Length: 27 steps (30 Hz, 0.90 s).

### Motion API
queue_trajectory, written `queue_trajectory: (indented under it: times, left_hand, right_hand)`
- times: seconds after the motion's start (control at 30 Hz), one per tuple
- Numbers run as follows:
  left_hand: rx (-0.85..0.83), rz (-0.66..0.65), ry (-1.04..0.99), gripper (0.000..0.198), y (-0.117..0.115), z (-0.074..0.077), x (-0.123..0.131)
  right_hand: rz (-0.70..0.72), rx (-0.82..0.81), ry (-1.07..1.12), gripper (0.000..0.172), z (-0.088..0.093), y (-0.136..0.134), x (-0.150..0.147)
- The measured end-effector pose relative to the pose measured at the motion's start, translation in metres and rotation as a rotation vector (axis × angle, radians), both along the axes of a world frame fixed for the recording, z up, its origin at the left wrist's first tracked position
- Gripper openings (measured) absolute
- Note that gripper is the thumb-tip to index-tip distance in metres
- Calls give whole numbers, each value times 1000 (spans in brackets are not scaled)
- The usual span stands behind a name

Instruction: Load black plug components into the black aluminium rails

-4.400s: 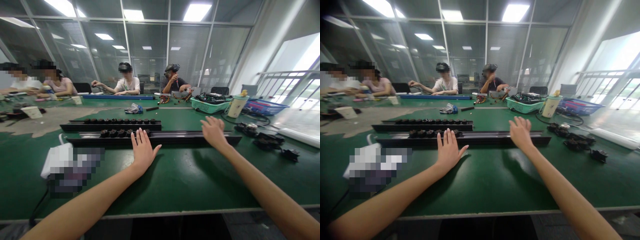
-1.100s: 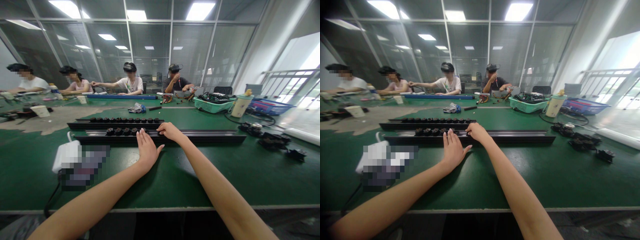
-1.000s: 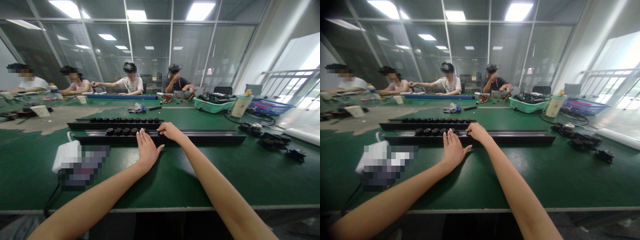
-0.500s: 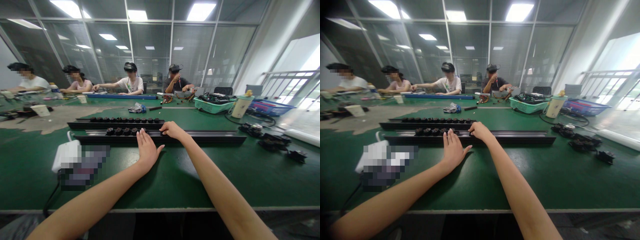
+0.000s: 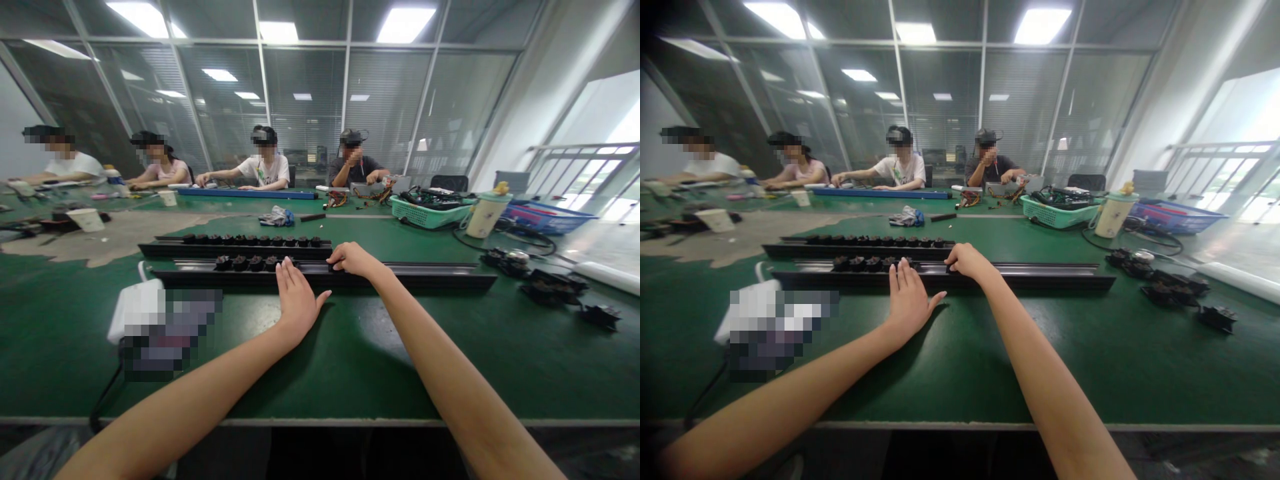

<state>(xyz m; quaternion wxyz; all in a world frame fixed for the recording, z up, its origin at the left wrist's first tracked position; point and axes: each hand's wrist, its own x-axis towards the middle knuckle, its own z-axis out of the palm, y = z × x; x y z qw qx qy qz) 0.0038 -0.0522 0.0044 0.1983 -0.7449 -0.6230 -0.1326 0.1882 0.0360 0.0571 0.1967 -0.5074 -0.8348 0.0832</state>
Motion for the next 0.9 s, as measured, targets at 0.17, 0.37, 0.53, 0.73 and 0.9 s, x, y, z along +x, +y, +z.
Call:
queue_trajectory:
  times: [0.17,0.37,0.53,0.73,0.9]
  left_hand:
    - [-6,-1,-6,100,-2,3,1]
    - [-3,-1,16,102,-1,2,-1]
    - [14,1,8,99,0,-1,-2]
    - [-3,-10,-12,102,0,0,-2]
    - [11,4,18,100,0,0,-2]
  right_hand:
    - [86,24,-69,31,-1,5,5]
    - [163,62,-65,31,-3,3,10]
    - [198,66,-84,29,0,1,9]
    - [200,65,-97,28,3,1,15]
    - [208,52,-97,28,4,-2,22]
